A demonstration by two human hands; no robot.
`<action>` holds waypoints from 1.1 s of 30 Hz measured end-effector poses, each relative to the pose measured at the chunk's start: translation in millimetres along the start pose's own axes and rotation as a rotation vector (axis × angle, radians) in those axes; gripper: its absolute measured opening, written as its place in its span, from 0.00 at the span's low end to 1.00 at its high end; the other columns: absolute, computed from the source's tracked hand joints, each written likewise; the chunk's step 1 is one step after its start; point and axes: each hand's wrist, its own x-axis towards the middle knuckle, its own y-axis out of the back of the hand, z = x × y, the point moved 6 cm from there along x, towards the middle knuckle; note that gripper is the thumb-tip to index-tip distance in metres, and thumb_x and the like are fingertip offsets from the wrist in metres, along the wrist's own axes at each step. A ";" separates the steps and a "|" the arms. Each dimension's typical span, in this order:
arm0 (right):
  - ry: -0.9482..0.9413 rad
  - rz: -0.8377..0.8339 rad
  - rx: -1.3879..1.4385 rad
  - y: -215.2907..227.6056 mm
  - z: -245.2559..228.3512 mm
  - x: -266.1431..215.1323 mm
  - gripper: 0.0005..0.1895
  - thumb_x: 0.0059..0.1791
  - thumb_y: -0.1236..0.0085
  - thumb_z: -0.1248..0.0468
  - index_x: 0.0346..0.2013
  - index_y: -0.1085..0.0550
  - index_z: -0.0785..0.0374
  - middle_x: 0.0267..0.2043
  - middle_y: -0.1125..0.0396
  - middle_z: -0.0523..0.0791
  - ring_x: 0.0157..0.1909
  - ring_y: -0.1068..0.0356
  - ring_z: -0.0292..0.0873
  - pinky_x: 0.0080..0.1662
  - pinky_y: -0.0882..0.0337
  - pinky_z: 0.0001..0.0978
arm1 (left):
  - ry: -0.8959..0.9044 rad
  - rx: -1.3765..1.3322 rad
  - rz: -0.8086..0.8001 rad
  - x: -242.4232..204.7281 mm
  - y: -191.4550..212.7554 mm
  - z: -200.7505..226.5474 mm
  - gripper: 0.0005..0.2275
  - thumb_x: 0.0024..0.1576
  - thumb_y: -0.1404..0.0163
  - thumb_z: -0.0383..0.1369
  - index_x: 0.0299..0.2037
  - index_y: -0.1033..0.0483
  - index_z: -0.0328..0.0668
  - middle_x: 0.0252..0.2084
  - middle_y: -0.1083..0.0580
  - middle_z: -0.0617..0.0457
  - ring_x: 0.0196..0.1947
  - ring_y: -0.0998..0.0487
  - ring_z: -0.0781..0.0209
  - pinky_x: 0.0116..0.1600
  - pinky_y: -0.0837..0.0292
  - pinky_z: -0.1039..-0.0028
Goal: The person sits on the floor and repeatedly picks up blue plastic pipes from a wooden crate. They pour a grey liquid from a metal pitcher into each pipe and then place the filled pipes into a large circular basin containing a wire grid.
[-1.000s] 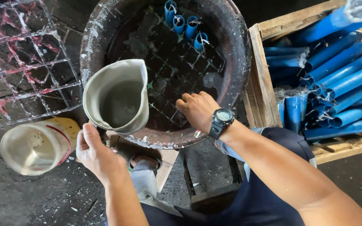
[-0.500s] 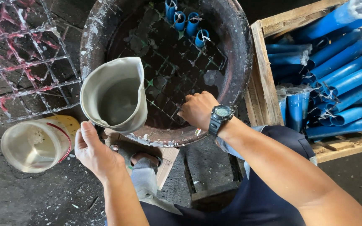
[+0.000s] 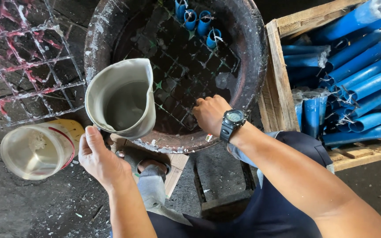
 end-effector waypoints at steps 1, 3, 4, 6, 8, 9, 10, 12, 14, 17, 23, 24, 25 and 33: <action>-0.008 0.003 -0.014 -3.6 1.0 0.3 0.09 0.39 0.53 0.59 0.26 0.26 0.57 0.29 0.34 0.43 0.30 0.34 0.43 0.31 0.42 0.32 | -0.008 0.005 0.001 -1.3 -1.2 3.4 0.12 0.56 0.54 0.38 0.21 0.35 0.47 0.18 0.39 0.61 0.21 0.42 0.76 0.28 0.43 0.90; -0.004 -0.008 -0.023 -3.6 0.8 0.4 0.08 0.38 0.53 0.60 0.26 0.26 0.57 0.29 0.34 0.43 0.30 0.34 0.43 0.30 0.41 0.32 | -0.018 0.011 -0.001 -2.2 -2.0 5.8 0.12 0.56 0.54 0.38 0.21 0.36 0.46 0.18 0.39 0.60 0.21 0.42 0.76 0.28 0.44 0.89; -0.002 -0.018 -0.032 -3.9 0.7 0.3 0.08 0.38 0.53 0.60 0.26 0.26 0.57 0.29 0.34 0.43 0.30 0.34 0.43 0.30 0.41 0.32 | -0.028 0.016 -0.003 -2.8 -2.7 7.2 0.13 0.56 0.54 0.38 0.21 0.36 0.46 0.18 0.39 0.59 0.21 0.42 0.76 0.28 0.44 0.89; -0.005 -0.038 -0.034 1.4 -0.3 -1.8 0.09 0.38 0.53 0.61 0.30 0.27 0.57 0.31 0.34 0.43 0.31 0.33 0.44 0.31 0.40 0.32 | -0.030 0.016 -0.004 -3.8 -3.6 8.4 0.13 0.56 0.54 0.39 0.21 0.36 0.46 0.18 0.39 0.59 0.21 0.42 0.76 0.29 0.44 0.89; -0.009 -0.056 -0.035 2.4 -1.3 -1.4 0.11 0.38 0.53 0.63 0.33 0.27 0.58 0.33 0.33 0.44 0.33 0.33 0.45 0.32 0.39 0.32 | -0.033 0.015 -0.007 -4.2 -5.1 11.6 0.13 0.56 0.54 0.39 0.21 0.36 0.46 0.17 0.39 0.60 0.22 0.42 0.76 0.29 0.44 0.89; -0.016 -0.057 -0.031 0.9 -1.4 -0.4 0.11 0.38 0.53 0.62 0.33 0.27 0.58 0.33 0.33 0.44 0.33 0.33 0.45 0.33 0.39 0.33 | -0.026 0.019 -0.016 -4.9 -6.4 13.3 0.13 0.56 0.54 0.39 0.20 0.37 0.46 0.17 0.40 0.61 0.21 0.44 0.76 0.28 0.46 0.88; -0.024 -0.059 -0.026 -0.7 -1.3 0.3 0.12 0.39 0.53 0.61 0.34 0.28 0.58 0.34 0.34 0.44 0.33 0.33 0.45 0.33 0.38 0.33 | -0.019 0.023 -0.025 -5.8 -7.9 15.0 0.13 0.56 0.54 0.39 0.20 0.37 0.47 0.16 0.41 0.62 0.21 0.45 0.76 0.28 0.47 0.88; -0.031 -0.036 -0.018 2.0 0.0 1.9 0.12 0.38 0.53 0.61 0.33 0.27 0.57 0.33 0.34 0.43 0.32 0.32 0.45 0.32 0.38 0.33 | -0.039 0.037 -0.030 -9.0 -15.0 21.2 0.13 0.56 0.55 0.38 0.20 0.38 0.47 0.16 0.42 0.62 0.21 0.45 0.76 0.28 0.48 0.88; -0.029 -0.003 -0.010 8.0 -2.9 1.4 0.12 0.37 0.53 0.61 0.33 0.27 0.57 0.32 0.34 0.43 0.32 0.32 0.44 0.32 0.37 0.33 | -0.068 0.051 -0.026 -12.9 -16.3 24.1 0.13 0.56 0.55 0.36 0.20 0.38 0.46 0.16 0.43 0.61 0.22 0.46 0.77 0.27 0.49 0.88; -0.075 0.046 0.018 22.2 -2.2 1.9 0.12 0.38 0.55 0.61 0.32 0.27 0.56 0.31 0.33 0.42 0.31 0.32 0.43 0.31 0.36 0.33 | -0.122 0.050 -0.062 -12.9 -23.9 24.6 0.12 0.55 0.53 0.35 0.20 0.37 0.45 0.15 0.45 0.62 0.22 0.47 0.77 0.27 0.51 0.88; 0.040 -0.027 0.027 1.4 -41.2 -6.5 0.14 0.38 0.60 0.63 0.34 0.28 0.58 0.31 0.35 0.46 0.32 0.33 0.49 0.32 0.38 0.40 | -0.145 0.171 -0.113 -9.6 -39.0 27.1 0.14 0.55 0.53 0.37 0.19 0.37 0.43 0.15 0.42 0.58 0.22 0.44 0.75 0.29 0.49 0.86; 0.043 -0.088 0.053 -2.8 -48.0 -6.9 0.14 0.38 0.61 0.63 0.33 0.27 0.56 0.30 0.35 0.44 0.32 0.33 0.47 0.32 0.39 0.39 | -0.152 0.198 -0.139 -8.4 -43.8 28.5 0.15 0.56 0.53 0.39 0.18 0.37 0.43 0.15 0.40 0.58 0.23 0.43 0.76 0.30 0.48 0.87; 0.043 -0.154 0.079 -7.5 -54.2 -8.6 0.14 0.39 0.61 0.63 0.32 0.27 0.55 0.30 0.34 0.42 0.32 0.32 0.45 0.32 0.39 0.37 | -0.154 0.224 -0.168 -7.9 -49.2 28.6 0.16 0.56 0.54 0.40 0.18 0.37 0.44 0.15 0.39 0.58 0.25 0.43 0.78 0.31 0.48 0.89; 0.219 -0.227 0.079 6.8 -87.6 -16.2 0.15 0.40 0.60 0.61 0.36 0.30 0.64 0.35 0.37 0.51 0.38 0.36 0.53 0.42 0.40 0.50 | -0.222 0.320 -0.285 -1.2 -109.5 31.4 0.17 0.53 0.52 0.45 0.17 0.38 0.45 0.15 0.44 0.59 0.23 0.47 0.74 0.30 0.50 0.83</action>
